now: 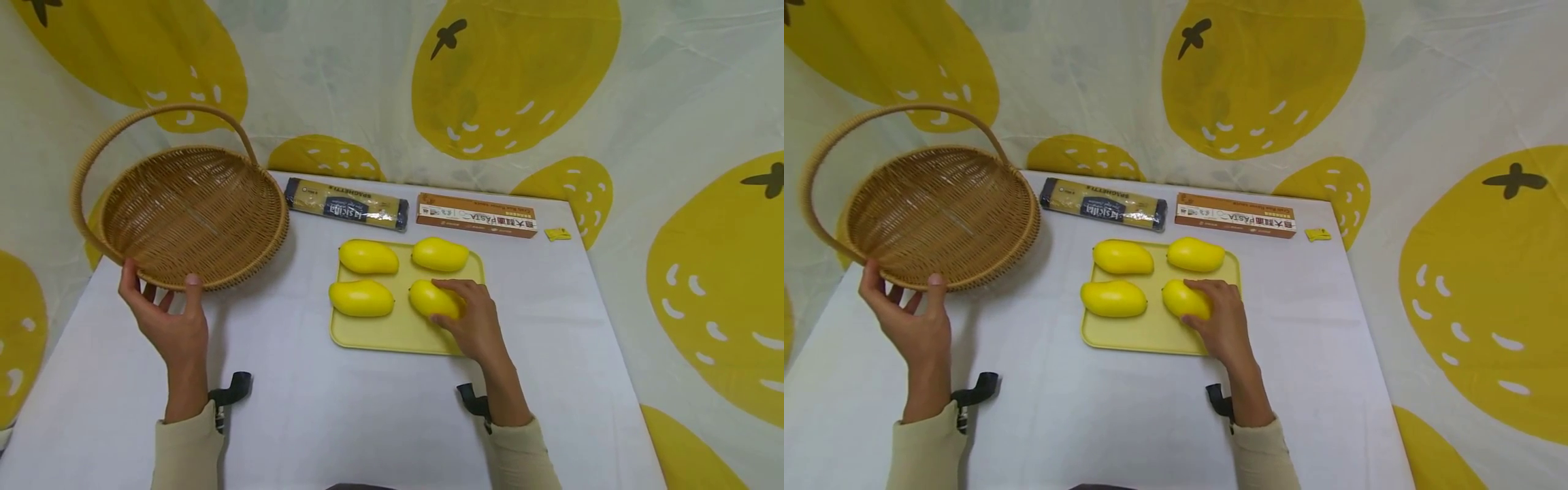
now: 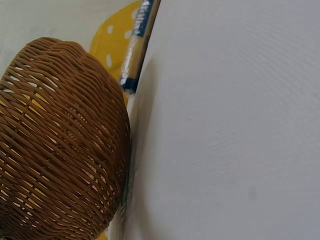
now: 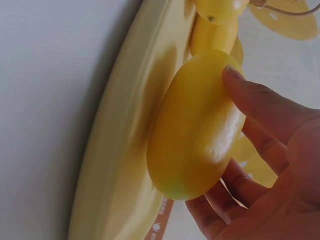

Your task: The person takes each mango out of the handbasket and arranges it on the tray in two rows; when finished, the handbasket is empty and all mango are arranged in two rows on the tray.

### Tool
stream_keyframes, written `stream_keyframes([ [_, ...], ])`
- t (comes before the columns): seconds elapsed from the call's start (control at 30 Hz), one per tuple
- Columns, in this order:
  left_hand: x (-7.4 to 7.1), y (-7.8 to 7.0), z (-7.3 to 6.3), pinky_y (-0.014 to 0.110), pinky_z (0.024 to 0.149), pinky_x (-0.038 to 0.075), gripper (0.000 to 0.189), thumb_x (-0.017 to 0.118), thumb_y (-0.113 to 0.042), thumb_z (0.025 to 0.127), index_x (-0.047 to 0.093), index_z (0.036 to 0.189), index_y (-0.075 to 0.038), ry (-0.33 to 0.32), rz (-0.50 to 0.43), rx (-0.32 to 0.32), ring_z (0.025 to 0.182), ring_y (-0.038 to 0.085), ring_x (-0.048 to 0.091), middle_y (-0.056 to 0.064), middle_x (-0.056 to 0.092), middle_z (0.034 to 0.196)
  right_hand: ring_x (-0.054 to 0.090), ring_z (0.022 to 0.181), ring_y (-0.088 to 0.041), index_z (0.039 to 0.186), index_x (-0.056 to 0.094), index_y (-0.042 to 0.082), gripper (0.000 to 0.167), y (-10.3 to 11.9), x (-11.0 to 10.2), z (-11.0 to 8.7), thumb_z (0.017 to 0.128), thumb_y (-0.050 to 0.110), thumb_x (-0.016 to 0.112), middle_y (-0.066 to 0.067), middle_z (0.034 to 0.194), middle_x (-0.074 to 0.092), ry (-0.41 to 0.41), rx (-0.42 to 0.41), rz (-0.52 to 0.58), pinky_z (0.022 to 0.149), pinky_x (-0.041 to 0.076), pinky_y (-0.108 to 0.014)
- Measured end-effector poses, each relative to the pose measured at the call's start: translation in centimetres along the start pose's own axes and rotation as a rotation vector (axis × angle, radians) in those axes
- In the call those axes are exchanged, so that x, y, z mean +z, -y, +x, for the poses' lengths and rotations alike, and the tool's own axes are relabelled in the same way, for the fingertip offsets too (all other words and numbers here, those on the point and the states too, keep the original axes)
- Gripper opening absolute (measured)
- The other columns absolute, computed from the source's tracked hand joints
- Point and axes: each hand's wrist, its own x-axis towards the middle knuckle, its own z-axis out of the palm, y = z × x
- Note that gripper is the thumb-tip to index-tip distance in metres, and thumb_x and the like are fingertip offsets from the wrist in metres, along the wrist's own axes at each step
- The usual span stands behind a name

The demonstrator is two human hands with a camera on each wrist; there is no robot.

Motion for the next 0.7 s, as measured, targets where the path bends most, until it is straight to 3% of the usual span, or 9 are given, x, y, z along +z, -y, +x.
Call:
stream_keyframes([
  [0.3,-0.3,1.4,1.5,0.033,0.114,0.041,0.070,0.067,-0.021,0.100,0.034,0.162,-0.022,-0.003,-0.025,-0.094,0.148,0.025,0.045,-0.003,0.037,0.168,0.051,0.127,-0.032,0.137,0.072,0.022,0.060,0.1,0.6,0.4,0.082,0.012,0.092,-0.009,0.142,0.066,0.000,-0.019,-0.015,0.113,0.040,-0.054],
  [0.53,-0.4,0.3,1.2,0.034,0.120,0.035,0.071,0.066,-0.022,0.101,0.033,0.163,-0.022,-0.004,0.017,-0.118,0.152,0.022,0.040,-0.004,0.033,0.171,0.051,0.131,-0.032,0.138,0.071,0.022,0.061,0.2,0.2,0.2,0.081,0.018,0.093,-0.008,0.143,0.066,-0.041,-0.044,-0.007,0.114,0.040,-0.055],
  [0.63,-0.7,0.1,0.7,0.036,0.125,0.026,0.070,0.067,-0.027,0.098,0.037,0.161,-0.021,-0.055,0.101,-0.066,0.156,0.017,0.032,-0.003,0.032,0.171,0.050,0.132,-0.031,0.139,0.071,0.024,0.060,-0.2,-0.3,0.0,0.082,0.023,0.093,-0.006,0.144,0.066,-0.063,-0.066,0.033,0.114,0.040,-0.055],
  [0.7,-0.9,0.1,0.3,0.037,0.127,0.022,0.069,0.069,-0.032,0.095,0.042,0.157,-0.019,-0.118,0.176,0.024,0.158,0.016,0.028,0.000,0.033,0.170,0.050,0.132,-0.031,0.138,0.071,0.023,0.059,-0.6,-0.7,-0.2,0.083,0.025,0.092,-0.007,0.145,0.066,-0.088,-0.087,0.060,0.113,0.039,-0.056],
])
